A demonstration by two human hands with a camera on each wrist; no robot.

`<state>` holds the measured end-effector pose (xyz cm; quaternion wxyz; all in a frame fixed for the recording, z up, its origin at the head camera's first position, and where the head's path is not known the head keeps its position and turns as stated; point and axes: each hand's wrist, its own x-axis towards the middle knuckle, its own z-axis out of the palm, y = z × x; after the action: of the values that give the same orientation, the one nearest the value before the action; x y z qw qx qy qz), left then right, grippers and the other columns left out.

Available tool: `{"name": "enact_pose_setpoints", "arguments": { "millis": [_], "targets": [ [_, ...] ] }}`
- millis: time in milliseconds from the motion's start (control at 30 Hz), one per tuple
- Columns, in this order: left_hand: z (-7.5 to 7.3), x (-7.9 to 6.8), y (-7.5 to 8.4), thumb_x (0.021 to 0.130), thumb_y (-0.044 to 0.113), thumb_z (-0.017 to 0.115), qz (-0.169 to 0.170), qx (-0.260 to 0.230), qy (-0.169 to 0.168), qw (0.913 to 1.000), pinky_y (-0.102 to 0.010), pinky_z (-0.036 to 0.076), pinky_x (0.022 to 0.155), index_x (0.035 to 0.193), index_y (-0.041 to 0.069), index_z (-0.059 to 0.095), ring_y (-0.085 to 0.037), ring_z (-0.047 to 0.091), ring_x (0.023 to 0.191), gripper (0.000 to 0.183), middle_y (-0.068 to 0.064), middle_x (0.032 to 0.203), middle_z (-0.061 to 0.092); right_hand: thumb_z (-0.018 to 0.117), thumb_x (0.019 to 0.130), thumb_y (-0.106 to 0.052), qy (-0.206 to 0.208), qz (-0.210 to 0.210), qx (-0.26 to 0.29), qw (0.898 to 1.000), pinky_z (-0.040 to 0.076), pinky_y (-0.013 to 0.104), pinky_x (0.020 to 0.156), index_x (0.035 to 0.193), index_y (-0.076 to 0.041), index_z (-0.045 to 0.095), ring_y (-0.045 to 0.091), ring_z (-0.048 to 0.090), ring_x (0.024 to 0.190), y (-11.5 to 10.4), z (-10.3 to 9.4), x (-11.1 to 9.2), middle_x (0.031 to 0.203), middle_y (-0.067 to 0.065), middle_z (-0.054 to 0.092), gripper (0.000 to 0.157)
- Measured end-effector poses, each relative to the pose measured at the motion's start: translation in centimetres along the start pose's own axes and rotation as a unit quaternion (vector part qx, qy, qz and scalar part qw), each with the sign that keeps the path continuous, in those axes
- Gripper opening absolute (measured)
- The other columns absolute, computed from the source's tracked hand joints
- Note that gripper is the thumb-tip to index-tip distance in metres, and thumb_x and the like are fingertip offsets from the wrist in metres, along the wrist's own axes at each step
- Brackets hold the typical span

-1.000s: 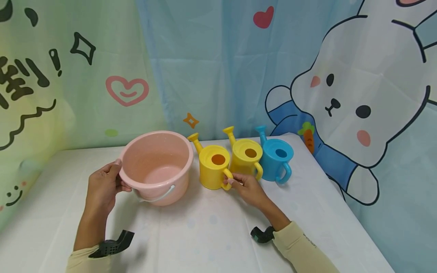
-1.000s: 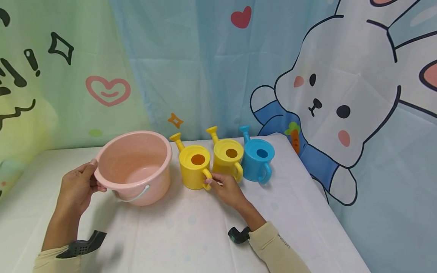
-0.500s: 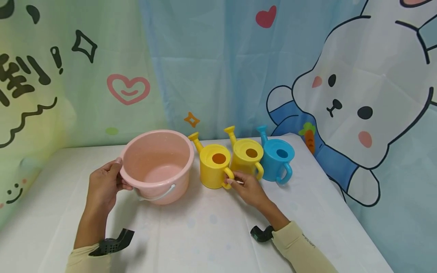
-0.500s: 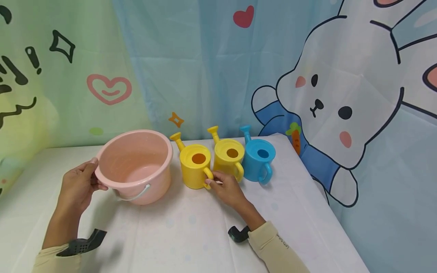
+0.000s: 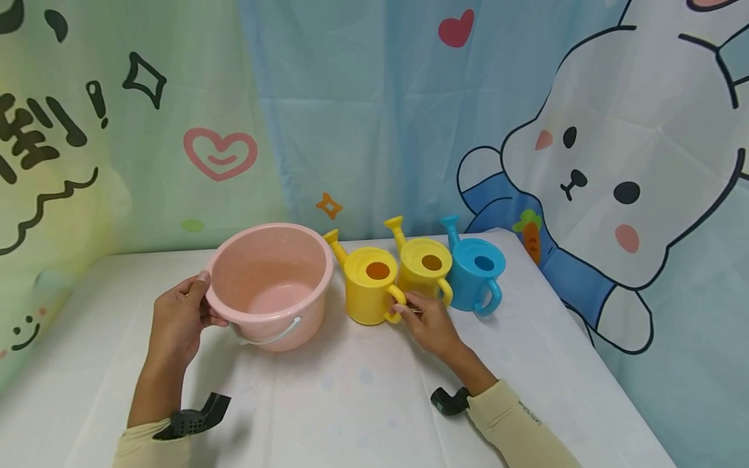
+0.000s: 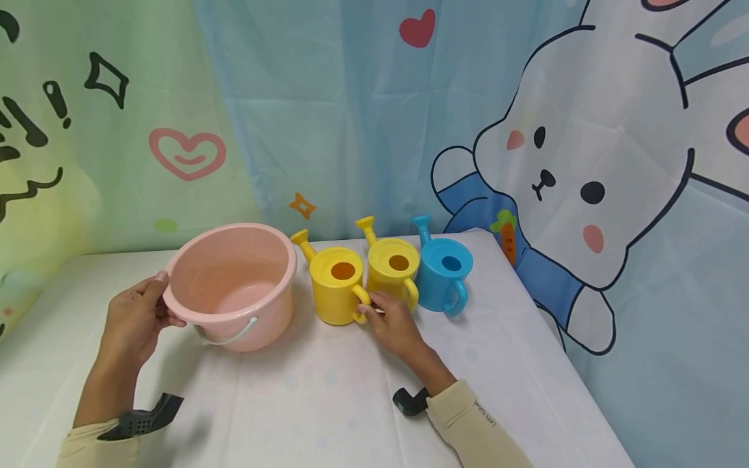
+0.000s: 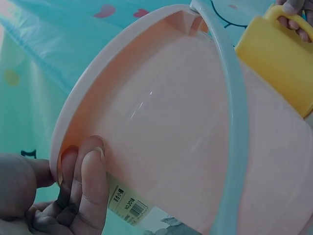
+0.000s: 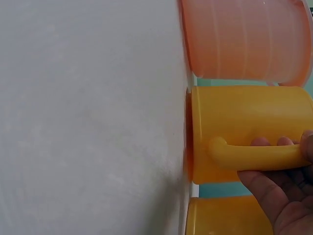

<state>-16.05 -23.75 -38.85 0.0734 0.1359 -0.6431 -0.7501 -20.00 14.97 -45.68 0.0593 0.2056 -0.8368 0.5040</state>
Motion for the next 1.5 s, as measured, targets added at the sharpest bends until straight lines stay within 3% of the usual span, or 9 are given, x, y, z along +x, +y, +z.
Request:
{"name": "enact_pose_setpoints", "arguments": {
  "millis": [500, 867, 1200, 1500],
  "targets": [
    [0.0, -0.1, 0.0, 0.093, 0.040, 0.063, -0.001, -0.022, -0.007, 0.9997, -0.027, 0.058, 0.051, 0.142, -0.007, 0.040, -0.014, 0.062, 0.055, 0.072, -0.009, 0.076, 0.065, 0.063, 0.095, -0.008, 0.006, -0.027, 0.017, 0.999, 0.057, 0.031, 0.083, 0.107, -0.002, 0.067, 0.022, 0.066, 0.095, -0.1, -1.1, 0.0, 0.097, 0.004, 0.068, 0.015],
    [0.2, -0.1, 0.0, 0.093, 0.040, 0.063, -0.002, -0.026, -0.011, 0.9996, -0.028, 0.058, 0.050, 0.142, -0.008, 0.039, -0.015, 0.063, 0.055, 0.074, -0.008, 0.075, 0.065, 0.060, 0.096, -0.008, -0.006, -0.013, 0.015, 1.000, 0.056, 0.029, 0.086, 0.115, -0.002, 0.066, 0.021, 0.065, 0.099, -1.7, -3.3, -0.1, 0.100, 0.006, 0.069, 0.020],
    [-0.2, -0.2, 0.1, 0.093, 0.040, 0.062, -0.008, -0.026, -0.006, 0.9996, -0.028, 0.058, 0.051, 0.141, -0.008, 0.040, -0.015, 0.063, 0.056, 0.072, -0.008, 0.075, 0.065, 0.056, 0.099, -0.006, -0.021, -0.039, 0.049, 0.998, 0.054, 0.028, 0.090, 0.116, 0.000, 0.063, 0.020, 0.064, 0.099, -2.2, -4.6, -0.1, 0.103, 0.007, 0.067, 0.020],
    [0.1, -0.4, 0.0, 0.093, 0.040, 0.062, -0.005, -0.024, -0.007, 0.9997, -0.027, 0.058, 0.051, 0.140, -0.009, 0.041, -0.014, 0.062, 0.055, 0.071, -0.008, 0.075, 0.065, 0.055, 0.100, -0.005, -0.027, -0.021, 0.024, 0.999, 0.054, 0.033, 0.089, 0.115, 0.003, 0.061, 0.025, 0.065, 0.100, -3.0, -6.3, 0.1, 0.102, 0.010, 0.067, 0.018]
  ]
}}
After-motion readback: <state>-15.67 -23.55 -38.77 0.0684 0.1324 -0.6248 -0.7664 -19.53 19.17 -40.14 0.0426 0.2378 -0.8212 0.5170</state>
